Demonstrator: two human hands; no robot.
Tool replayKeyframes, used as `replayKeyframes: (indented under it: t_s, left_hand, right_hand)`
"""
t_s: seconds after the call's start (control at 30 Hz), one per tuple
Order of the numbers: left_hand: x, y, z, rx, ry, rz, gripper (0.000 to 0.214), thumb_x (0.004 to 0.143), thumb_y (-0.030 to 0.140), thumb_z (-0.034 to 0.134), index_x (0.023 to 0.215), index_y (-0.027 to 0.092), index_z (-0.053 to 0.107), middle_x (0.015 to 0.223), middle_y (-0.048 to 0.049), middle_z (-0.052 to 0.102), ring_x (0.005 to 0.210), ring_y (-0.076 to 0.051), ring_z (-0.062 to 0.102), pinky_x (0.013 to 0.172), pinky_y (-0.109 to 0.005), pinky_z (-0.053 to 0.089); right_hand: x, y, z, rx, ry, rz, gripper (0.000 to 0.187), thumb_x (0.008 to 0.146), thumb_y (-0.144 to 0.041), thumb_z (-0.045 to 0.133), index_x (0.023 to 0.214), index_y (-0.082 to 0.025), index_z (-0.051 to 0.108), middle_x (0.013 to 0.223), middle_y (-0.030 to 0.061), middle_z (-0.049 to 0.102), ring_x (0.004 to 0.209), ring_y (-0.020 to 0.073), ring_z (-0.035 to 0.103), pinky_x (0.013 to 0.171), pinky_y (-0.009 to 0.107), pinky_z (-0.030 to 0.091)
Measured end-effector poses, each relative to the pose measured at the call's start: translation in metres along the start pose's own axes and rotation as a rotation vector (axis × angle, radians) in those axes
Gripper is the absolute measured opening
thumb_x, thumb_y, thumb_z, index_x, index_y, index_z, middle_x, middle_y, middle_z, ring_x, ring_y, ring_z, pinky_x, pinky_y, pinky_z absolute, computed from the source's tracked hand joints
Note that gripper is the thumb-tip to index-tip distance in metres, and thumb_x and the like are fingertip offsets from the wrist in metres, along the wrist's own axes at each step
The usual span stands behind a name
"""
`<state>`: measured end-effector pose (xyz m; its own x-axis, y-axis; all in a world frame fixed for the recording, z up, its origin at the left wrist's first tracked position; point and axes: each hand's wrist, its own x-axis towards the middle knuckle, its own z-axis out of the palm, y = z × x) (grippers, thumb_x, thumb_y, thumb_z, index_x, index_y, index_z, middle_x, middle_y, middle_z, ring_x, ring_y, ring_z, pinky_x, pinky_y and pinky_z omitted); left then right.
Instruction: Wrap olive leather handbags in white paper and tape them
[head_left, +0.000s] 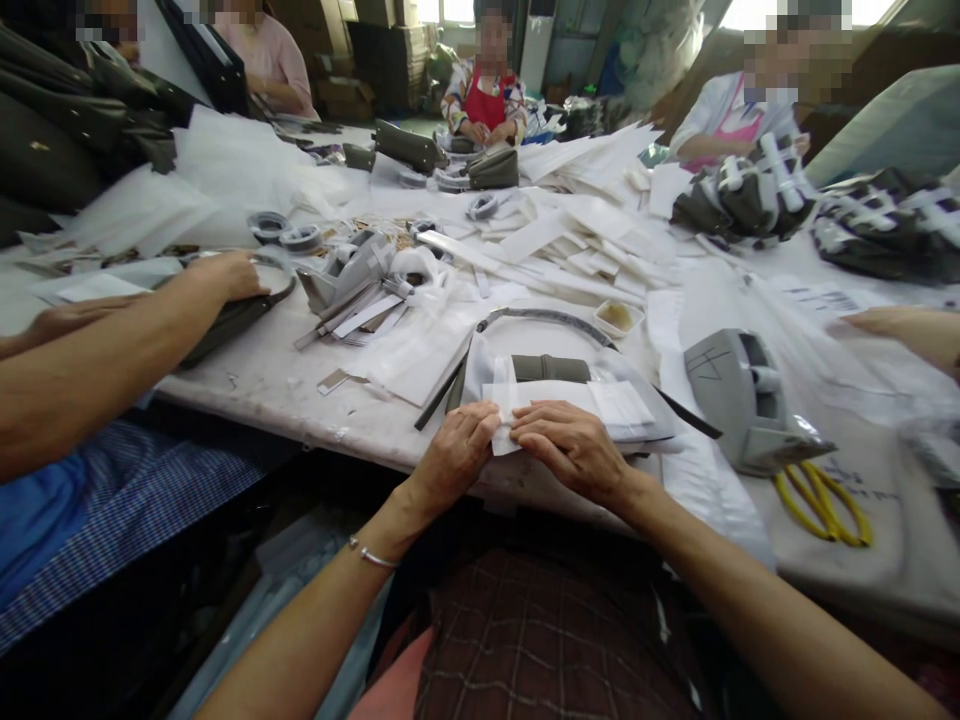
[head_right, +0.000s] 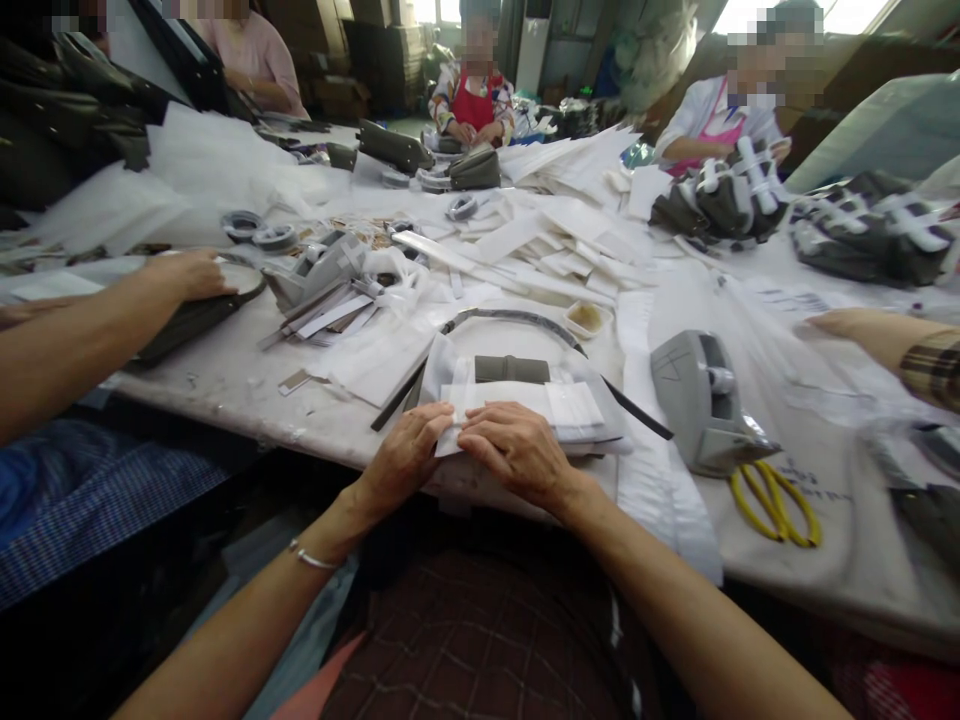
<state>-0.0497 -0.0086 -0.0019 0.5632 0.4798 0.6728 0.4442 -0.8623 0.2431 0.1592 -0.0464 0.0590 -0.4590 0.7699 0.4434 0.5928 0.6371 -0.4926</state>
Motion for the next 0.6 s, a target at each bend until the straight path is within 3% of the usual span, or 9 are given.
replayKeyframes:
  t_s: [0.13, 0.3, 0.47, 0.6]
  left_hand:
    - [0.001, -0.004, -0.012, -0.13, -0.075, -0.021, 0.042, 0.086, 0.003, 0.047, 0.126, 0.016, 0.05, 0.125, -0.0143, 0.063, 0.123, -0.023, 0.057, 0.103, -0.043, 0.052]
    - [0.005, -0.002, -0.025, -0.263, -0.123, -0.065, 0.039, 0.09, 0.003, 0.04, 0.123, 0.016, 0.054, 0.127, -0.0119, 0.064, 0.127, -0.02, 0.056, 0.108, -0.041, 0.049]
    - [0.007, 0.002, -0.014, -0.174, -0.029, -0.093, 0.024, 0.093, 0.016, 0.055, 0.116, 0.018, 0.06, 0.12, -0.0115, 0.068, 0.117, -0.022, 0.063, 0.102, -0.04, 0.054]
    - [0.005, -0.001, -0.004, -0.082, 0.009, -0.027, 0.026, 0.094, 0.014, 0.051, 0.118, 0.019, 0.061, 0.114, -0.0104, 0.069, 0.111, -0.02, 0.065, 0.097, -0.038, 0.055]
  right_hand:
    - [0.007, -0.005, 0.001, -0.014, -0.033, 0.039, 0.023, 0.096, -0.036, 0.058, 0.087, -0.024, 0.076, 0.094, 0.0048, 0.076, 0.095, 0.0203, 0.069, 0.092, 0.038, 0.05]
    - [0.003, -0.009, 0.011, -0.12, -0.021, 0.042, 0.014, 0.094, -0.024, 0.06, 0.084, -0.021, 0.069, 0.092, 0.0051, 0.072, 0.09, 0.0198, 0.063, 0.085, 0.036, 0.047]
    - [0.001, -0.006, 0.03, -0.392, 0.05, 0.046, 0.016, 0.094, -0.02, 0.053, 0.084, -0.02, 0.065, 0.086, 0.0078, 0.067, 0.085, 0.0235, 0.058, 0.081, 0.039, 0.045]
    - [-0.008, -0.009, 0.024, -0.287, 0.124, -0.012, 0.015, 0.095, -0.022, 0.054, 0.102, -0.021, 0.067, 0.095, 0.0078, 0.07, 0.093, 0.023, 0.062, 0.088, 0.039, 0.048]
